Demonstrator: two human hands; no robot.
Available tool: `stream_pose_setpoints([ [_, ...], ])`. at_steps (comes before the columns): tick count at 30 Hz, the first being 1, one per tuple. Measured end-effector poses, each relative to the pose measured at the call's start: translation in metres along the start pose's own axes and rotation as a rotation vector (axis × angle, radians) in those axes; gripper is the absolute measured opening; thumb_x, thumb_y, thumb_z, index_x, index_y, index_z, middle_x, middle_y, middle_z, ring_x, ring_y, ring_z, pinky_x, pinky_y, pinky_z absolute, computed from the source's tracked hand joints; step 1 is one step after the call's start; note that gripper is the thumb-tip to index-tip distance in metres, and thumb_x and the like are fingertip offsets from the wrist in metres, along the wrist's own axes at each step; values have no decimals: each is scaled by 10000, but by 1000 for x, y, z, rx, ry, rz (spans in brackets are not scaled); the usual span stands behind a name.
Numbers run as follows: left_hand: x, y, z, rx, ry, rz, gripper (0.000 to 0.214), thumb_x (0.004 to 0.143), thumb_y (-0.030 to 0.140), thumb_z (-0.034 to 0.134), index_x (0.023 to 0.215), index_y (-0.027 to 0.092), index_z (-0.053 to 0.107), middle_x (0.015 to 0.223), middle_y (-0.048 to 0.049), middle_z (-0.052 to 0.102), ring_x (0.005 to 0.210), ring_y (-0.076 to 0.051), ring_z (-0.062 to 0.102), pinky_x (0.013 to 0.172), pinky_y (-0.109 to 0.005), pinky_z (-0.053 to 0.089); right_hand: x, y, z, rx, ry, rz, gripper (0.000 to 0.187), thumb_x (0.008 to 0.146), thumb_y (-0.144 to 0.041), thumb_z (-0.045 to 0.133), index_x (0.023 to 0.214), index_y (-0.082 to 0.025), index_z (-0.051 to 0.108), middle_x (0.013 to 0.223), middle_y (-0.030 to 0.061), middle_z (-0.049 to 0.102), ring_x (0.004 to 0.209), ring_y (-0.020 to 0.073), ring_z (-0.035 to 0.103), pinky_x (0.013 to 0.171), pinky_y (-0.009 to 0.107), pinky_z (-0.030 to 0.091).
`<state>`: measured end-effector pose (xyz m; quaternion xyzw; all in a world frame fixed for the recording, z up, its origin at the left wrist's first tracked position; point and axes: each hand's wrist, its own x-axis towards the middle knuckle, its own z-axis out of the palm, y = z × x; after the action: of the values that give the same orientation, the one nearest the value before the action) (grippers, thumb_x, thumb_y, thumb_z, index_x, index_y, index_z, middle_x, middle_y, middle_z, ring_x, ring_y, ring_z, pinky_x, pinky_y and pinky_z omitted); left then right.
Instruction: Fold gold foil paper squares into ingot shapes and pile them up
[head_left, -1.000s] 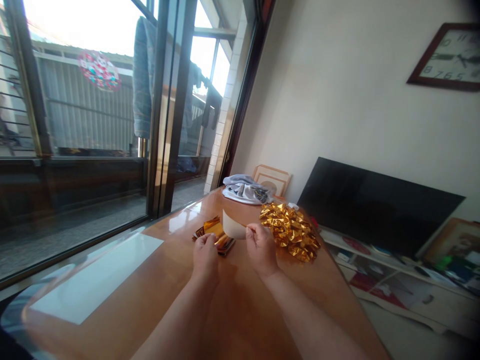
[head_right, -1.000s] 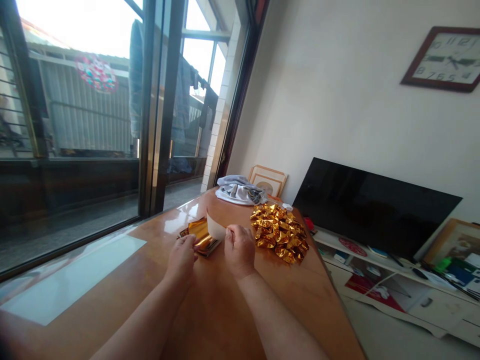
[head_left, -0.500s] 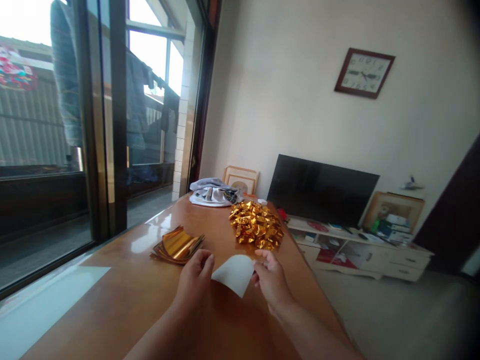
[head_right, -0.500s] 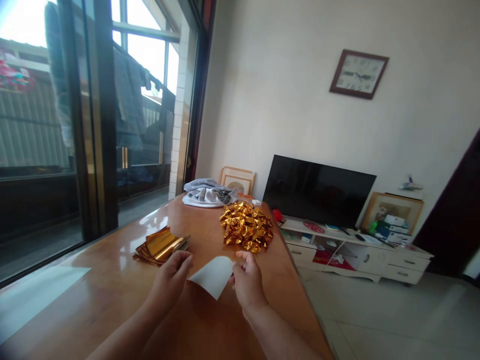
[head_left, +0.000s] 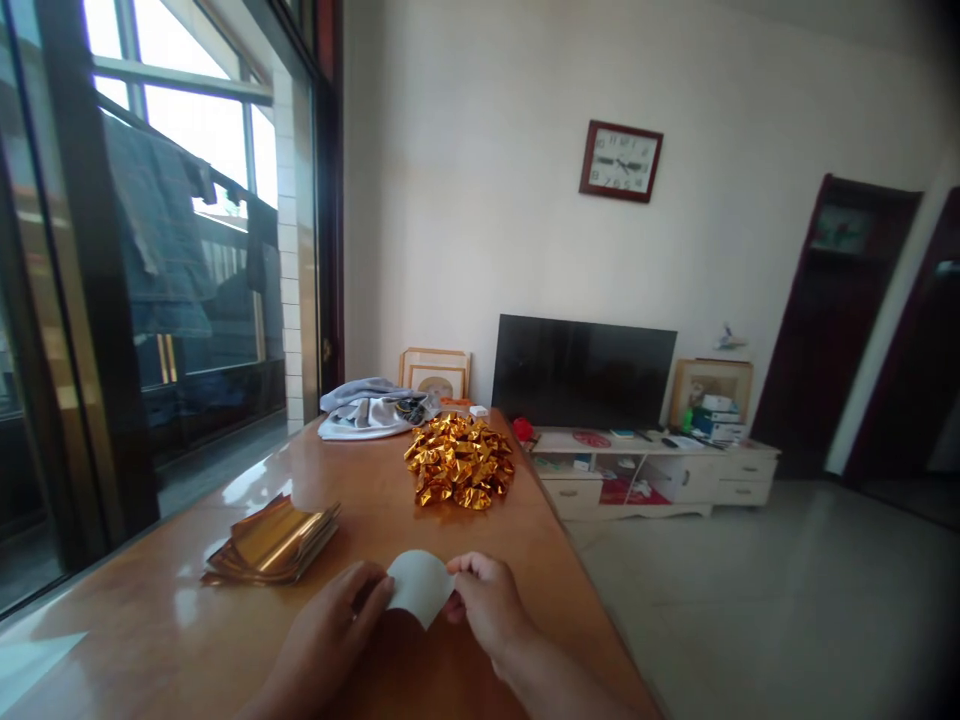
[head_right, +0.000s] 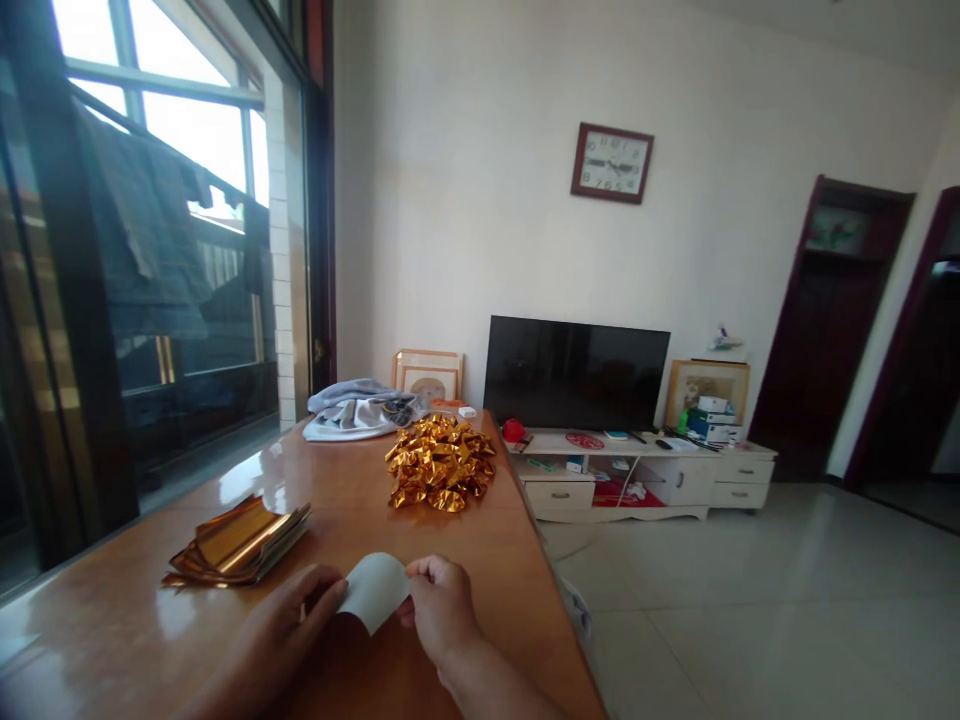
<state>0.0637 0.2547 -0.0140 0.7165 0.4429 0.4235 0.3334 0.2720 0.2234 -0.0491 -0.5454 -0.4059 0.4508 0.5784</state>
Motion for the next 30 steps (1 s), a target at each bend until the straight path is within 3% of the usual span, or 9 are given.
stream_pose_setpoints([
  [6,0,1,2,100,7,25,264,715,577,724,779,324,765,844,-42,718,809,-276,654,740,-338,519,3,-7,-6,-126,-22,19,190,745,-190,514,821,-154,684,619,22,649,581,166,639,535,245,478],
  [9,3,-7,6,72,44,36,296,693,596,735,812,330,784,929,-44,754,931,-303,680,859,-355,537,4,-12,-8,-164,-14,-34,169,750,-185,533,808,-161,689,625,16,648,542,159,614,516,245,466],
  [12,6,-10,11,92,37,31,366,716,643,692,830,308,782,927,-44,766,930,-297,691,868,-347,540,6,-13,-11,-227,-40,-83,165,754,-183,559,836,-174,702,589,2,638,518,161,599,495,232,430],
  [19,17,-9,17,248,-131,33,562,869,705,440,703,226,683,718,-37,704,740,-254,661,699,-322,495,5,-16,-24,-569,-34,-317,235,712,-110,596,865,-171,764,753,26,745,677,160,659,533,195,358],
  [25,33,-19,13,322,-222,121,535,908,643,429,776,206,708,830,-64,720,826,-246,658,779,-310,494,-9,-28,-29,-769,-79,-272,305,710,-96,564,890,-198,789,846,40,780,771,188,718,561,200,387],
  [30,27,-20,17,454,-348,154,427,918,509,466,799,198,734,876,-68,707,831,-232,656,768,-311,483,-18,-32,-27,-987,-141,-295,284,713,-132,567,835,-229,805,834,53,793,770,200,744,558,222,392],
])
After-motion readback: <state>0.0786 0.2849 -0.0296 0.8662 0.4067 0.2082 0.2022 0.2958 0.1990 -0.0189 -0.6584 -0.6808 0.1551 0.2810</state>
